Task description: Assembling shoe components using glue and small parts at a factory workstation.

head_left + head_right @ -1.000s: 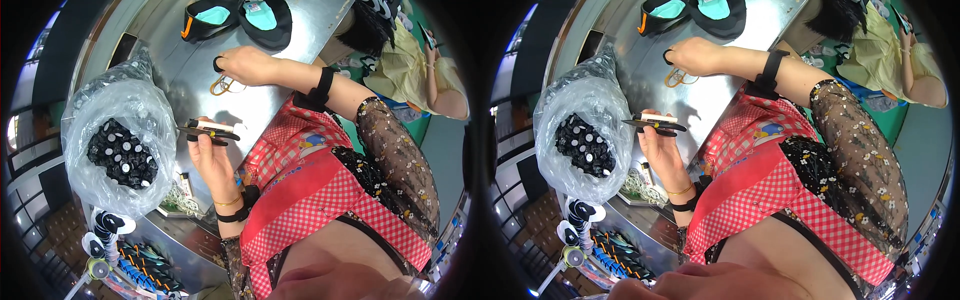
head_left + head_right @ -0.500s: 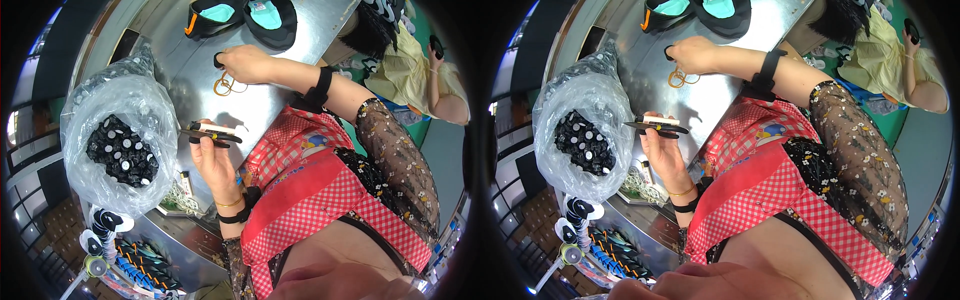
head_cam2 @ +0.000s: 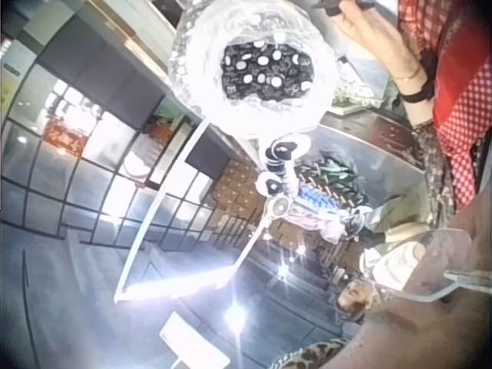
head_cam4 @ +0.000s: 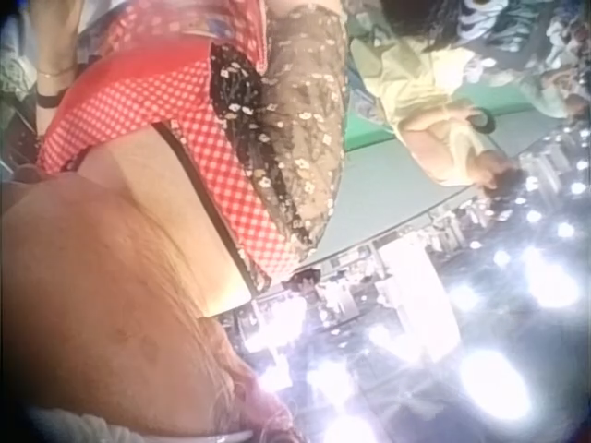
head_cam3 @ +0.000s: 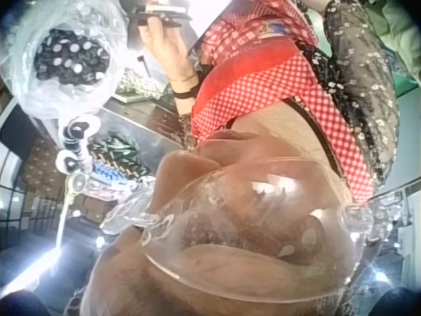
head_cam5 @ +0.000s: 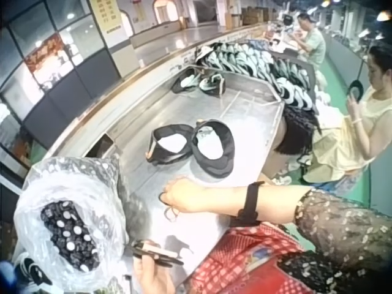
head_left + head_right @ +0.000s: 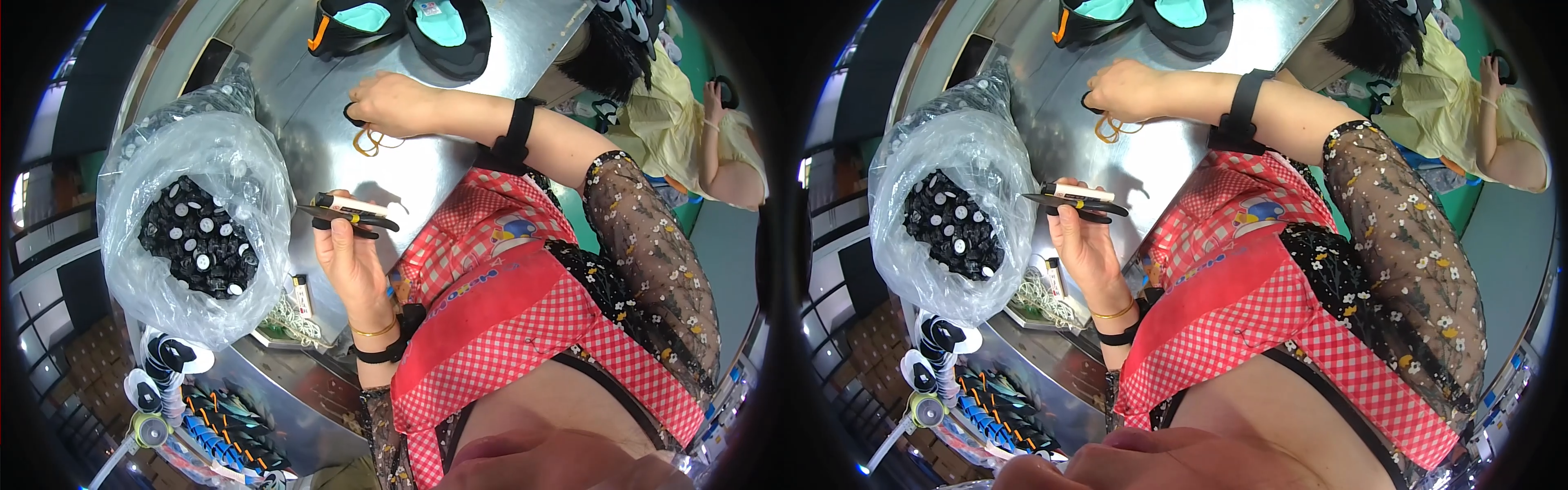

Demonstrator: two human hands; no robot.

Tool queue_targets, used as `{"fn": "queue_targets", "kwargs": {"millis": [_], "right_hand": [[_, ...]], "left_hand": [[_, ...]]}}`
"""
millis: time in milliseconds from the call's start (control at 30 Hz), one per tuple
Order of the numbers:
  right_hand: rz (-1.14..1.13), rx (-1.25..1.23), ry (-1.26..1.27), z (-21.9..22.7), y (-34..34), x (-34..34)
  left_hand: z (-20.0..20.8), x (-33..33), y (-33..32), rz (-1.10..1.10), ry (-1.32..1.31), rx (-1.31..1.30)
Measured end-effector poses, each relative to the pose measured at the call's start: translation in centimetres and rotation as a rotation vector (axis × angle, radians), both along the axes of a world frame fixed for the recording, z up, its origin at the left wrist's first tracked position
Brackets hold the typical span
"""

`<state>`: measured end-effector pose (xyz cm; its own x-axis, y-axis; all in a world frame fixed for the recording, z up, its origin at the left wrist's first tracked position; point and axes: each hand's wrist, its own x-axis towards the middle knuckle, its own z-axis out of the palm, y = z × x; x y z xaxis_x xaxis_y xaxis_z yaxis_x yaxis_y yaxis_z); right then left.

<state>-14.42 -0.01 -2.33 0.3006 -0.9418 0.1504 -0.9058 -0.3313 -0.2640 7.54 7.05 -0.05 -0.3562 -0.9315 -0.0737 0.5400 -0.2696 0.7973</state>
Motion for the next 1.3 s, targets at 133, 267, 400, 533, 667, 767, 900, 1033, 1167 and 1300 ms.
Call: {"fn": "queue_targets", "kwargs": {"millis": [133, 267, 400, 533, 667, 767, 900, 1033, 1167, 1300], "right_hand": [[0.023, 0.006, -0.004, -0.4, 0.2, -0.4], [-0.001, 0.080, -0.138, 0.2, 0.5, -1.2], [-0.056, 0.273, -0.427, 3.5, 1.8, -2.2], [-0.012, 0.148, -0.478, 4.1, 2.1, -2.6], [0.075, 0.108, -0.474, 6.8, 2.9, -2.0], [0.119, 0.075, -0.451, 7.8, 3.4, -1.3], [0.182, -0.136, -0.215, 8.6, 3.9, -0.7], [0.105, -0.286, -0.186, 8.2, 4.3, -0.7], [-0.034, -0.470, -0.158, 6.7, 5.0, -1.4], [-0.163, 0.138, -1.000, 6.7, 6.3, -1.3]], "left_hand": [[-0.4, 0.3, -0.2, 0.001, -0.010, 0.029], [-0.6, 0.5, -0.3, 0.009, -0.052, -0.010], [-0.7, 0.7, -1.1, -0.011, -0.110, -0.028], [0.8, -0.5, -1.7, -0.053, -0.125, -0.013], [0.4, -0.9, -2.6, -0.136, -0.099, -0.049], [0.9, -1.3, -2.9, -0.277, -0.045, 0.041], [1.2, -1.6, -2.6, -0.401, 0.036, 0.097], [1.5, -1.2, -2.6, -0.452, 0.206, 0.169], [3.5, -1.4, -2.3, -0.437, 0.309, 0.129], [3.0, -1.6, -2.2, -0.279, 0.348, 0.203]]}}
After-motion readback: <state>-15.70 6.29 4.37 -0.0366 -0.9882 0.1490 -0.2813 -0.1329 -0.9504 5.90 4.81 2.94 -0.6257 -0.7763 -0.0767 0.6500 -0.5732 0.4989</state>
